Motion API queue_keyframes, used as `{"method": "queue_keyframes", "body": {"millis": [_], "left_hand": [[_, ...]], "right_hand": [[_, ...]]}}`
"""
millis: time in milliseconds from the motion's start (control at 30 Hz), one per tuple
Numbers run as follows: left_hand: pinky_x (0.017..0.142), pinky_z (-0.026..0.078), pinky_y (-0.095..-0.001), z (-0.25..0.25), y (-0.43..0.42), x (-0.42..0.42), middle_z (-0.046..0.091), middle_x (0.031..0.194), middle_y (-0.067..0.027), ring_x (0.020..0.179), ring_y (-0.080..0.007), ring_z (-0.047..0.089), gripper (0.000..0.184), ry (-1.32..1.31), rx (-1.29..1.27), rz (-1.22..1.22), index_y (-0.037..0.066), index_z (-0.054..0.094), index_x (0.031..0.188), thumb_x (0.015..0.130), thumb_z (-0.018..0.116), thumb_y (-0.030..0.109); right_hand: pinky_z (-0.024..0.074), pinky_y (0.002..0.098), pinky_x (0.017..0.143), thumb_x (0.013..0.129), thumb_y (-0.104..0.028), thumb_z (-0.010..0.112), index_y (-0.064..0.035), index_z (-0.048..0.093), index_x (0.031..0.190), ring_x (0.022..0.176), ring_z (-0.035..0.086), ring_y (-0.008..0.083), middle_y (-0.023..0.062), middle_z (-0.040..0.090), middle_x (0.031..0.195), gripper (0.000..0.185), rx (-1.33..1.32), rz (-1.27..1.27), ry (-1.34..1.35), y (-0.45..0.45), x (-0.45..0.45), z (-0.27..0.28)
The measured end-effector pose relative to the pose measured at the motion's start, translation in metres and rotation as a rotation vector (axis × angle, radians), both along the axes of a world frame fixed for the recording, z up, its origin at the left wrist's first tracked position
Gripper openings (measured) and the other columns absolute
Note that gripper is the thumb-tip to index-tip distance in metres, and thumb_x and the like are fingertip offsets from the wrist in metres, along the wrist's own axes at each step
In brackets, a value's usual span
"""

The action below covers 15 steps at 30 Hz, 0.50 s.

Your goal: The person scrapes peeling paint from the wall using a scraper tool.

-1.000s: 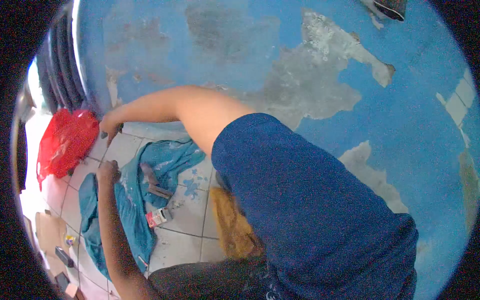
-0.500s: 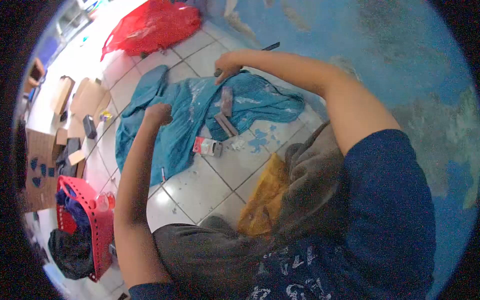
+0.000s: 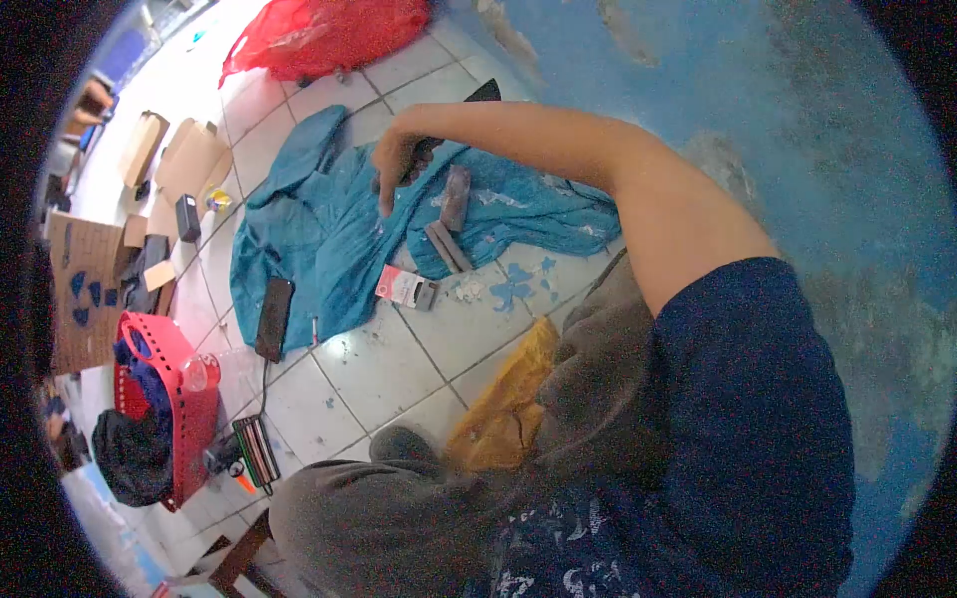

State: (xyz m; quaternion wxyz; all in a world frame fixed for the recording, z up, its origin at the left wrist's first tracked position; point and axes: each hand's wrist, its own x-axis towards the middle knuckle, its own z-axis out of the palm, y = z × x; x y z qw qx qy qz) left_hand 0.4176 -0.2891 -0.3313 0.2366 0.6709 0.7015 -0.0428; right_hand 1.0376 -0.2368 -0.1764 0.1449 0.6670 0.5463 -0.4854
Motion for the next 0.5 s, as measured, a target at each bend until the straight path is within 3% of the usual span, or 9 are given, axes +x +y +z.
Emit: {"method": "queue_keyframes", "body": {"millis": [67,167,200,400,500], "left_hand": [[0.050,0.039,-0.0291,-0.002,-0.054,-0.015,0.048,0.047,-0.0079,0.045,-0.0149,0.048,0.034,-0.089,-0.200,0.282,-0.001,0.055,0.067,0.082,0.049,0.030],[0.050,0.039,-0.0295,-0.005,-0.098,0.002,0.048,0.048,-0.0082,0.046,-0.0153,0.048,0.035,-0.296,-0.357,0.475,-0.001,0.055,0.067,0.082,0.049,0.030],[0.050,0.039,-0.0296,-0.005,-0.105,0.010,0.048,0.048,-0.0083,0.046,-0.0154,0.048,0.035,-0.350,-0.375,0.494,-0.001,0.055,0.067,0.082,0.049,0.030],[0.051,0.039,-0.0304,-0.002,-0.117,0.063,0.049,0.049,-0.0088,0.047,-0.0161,0.049,0.036,-0.582,-0.401,0.495,-0.001,0.055,0.068,0.081,0.049,0.032],[0.051,0.039,-0.0307,0.000,-0.124,0.071,0.049,0.050,-0.0090,0.047,-0.0165,0.049,0.036,-0.630,-0.393,0.474,-0.001,0.055,0.068,0.081,0.049,0.032]], "right_hand": [[0.0281,0.0251,0.034,0.066,-0.047,0.063,-0.0090,0.045,0.047,0.036,0.038,0.0125,0.0011,0.041,0.044,0.046,-0.001,0.068,0.016,0.001,-0.011,0.004],[0.0284,0.0256,0.035,0.065,-0.051,0.062,-0.0099,0.044,0.050,0.038,0.038,0.0126,0.0006,0.040,0.045,0.048,-0.013,0.183,0.025,0.000,-0.024,0.013],[0.0294,0.0264,0.037,0.063,-0.056,0.062,-0.0107,0.044,0.054,0.041,0.038,0.0127,0.0003,0.040,0.048,0.050,-0.021,0.222,0.019,-0.001,-0.028,0.016],[0.0281,0.0253,0.033,0.064,-0.050,0.064,-0.0097,0.044,0.045,0.035,0.039,0.0120,0.0001,0.040,0.042,0.049,0.084,0.171,-0.014,-0.010,-0.045,0.032],[0.0278,0.0250,0.033,0.063,-0.052,0.063,-0.0087,0.045,0.048,0.036,0.039,0.0116,0.0002,0.041,0.043,0.050,0.155,0.176,-0.026,-0.015,-0.048,0.040]]}}
